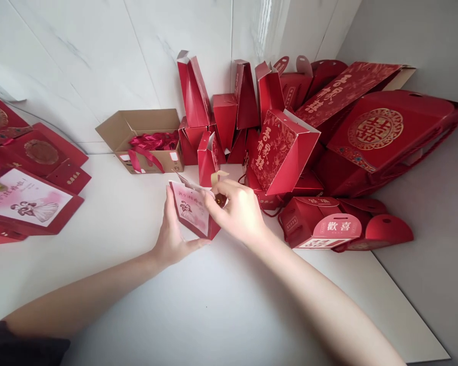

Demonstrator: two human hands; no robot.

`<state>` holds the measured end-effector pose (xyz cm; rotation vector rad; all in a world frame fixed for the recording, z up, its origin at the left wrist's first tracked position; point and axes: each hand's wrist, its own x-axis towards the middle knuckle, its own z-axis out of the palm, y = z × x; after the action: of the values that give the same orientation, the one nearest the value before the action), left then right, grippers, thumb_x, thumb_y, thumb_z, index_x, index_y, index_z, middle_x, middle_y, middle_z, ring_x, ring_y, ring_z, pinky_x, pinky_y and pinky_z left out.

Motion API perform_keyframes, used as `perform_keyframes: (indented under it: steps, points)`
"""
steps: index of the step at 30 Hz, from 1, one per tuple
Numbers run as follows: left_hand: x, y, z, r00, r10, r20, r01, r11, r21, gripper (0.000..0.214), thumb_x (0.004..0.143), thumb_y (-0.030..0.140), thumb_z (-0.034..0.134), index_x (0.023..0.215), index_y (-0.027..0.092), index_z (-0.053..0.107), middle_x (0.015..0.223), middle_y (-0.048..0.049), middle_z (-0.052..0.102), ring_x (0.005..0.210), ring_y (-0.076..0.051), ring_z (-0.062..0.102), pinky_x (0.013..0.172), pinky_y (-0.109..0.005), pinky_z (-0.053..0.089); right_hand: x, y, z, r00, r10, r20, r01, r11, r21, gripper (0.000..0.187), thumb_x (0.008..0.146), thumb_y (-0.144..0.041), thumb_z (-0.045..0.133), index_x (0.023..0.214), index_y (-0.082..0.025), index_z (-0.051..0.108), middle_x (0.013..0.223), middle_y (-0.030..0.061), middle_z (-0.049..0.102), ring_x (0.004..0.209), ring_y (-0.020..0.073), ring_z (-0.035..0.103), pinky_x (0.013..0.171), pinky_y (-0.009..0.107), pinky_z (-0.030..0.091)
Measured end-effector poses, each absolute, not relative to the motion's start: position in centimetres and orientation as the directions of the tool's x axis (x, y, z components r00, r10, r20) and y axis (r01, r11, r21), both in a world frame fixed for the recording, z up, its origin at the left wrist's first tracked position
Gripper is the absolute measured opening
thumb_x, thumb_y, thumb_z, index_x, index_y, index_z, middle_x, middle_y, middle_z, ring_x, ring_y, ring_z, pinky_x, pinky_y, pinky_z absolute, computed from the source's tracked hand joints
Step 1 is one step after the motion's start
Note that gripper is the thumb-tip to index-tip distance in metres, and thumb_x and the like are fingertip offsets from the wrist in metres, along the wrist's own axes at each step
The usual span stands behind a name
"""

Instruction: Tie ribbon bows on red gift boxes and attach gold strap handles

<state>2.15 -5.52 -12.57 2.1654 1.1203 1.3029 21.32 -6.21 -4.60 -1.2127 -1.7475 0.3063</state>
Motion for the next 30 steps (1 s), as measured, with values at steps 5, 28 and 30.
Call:
perform_keyframes:
  steps: [5,28,30]
  points:
    - [2.7,-5.7,-12.6,0.213,0.788,0.578,0.432,-0.606,0.668,0.138,0.056,0.038,0.089,0.153,0.031,-0.009,0.158,-0.0199,0.01,0.145,-0.042,0.017,0.113,-0.058,0.025,20.9,-7.4,-3.9,-0.134,0.837,0.531,0.647,0.48,-0.592,0.031,0.091,-0.034,0.053,0.065,-0.019,0.059,0.062,-0.0005,0.053,0.056,0.0111,0.046,0.055,0.024,0.035]
    - [0.1,-3.6,-12.9,0.073,0.707,0.703,0.417,-0.662,0.623,0.06,0.042,0.053,0.091,0.078,0.023,0.052,0.127,-0.0104,0.049,0.142,-0.049,0.019,0.112,-0.07,0.012,21.7,-11.1,-0.2,-0.583,0.699,0.413,0.787,0.613,0.075,0.026,0.093,-0.02,0.045,0.074,-0.016,0.063,0.065,0.005,0.057,0.049,0.0148,0.045,0.047,0.032,0.025]
    - [0.1,-3.6,-12.7,0.06,0.679,0.732,0.416,-0.684,0.6,0.06,0.043,0.057,0.088,0.076,0.025,0.05,0.124,-0.0079,0.05,0.143,-0.047,0.019,0.113,-0.069,0.013,21.9,-10.9,-0.2,-0.5,0.75,0.434,0.839,0.543,0.029,0.028,0.092,-0.022,0.046,0.07,-0.016,0.061,0.063,0.0046,0.057,0.046,0.0136,0.043,0.045,0.031,0.022]
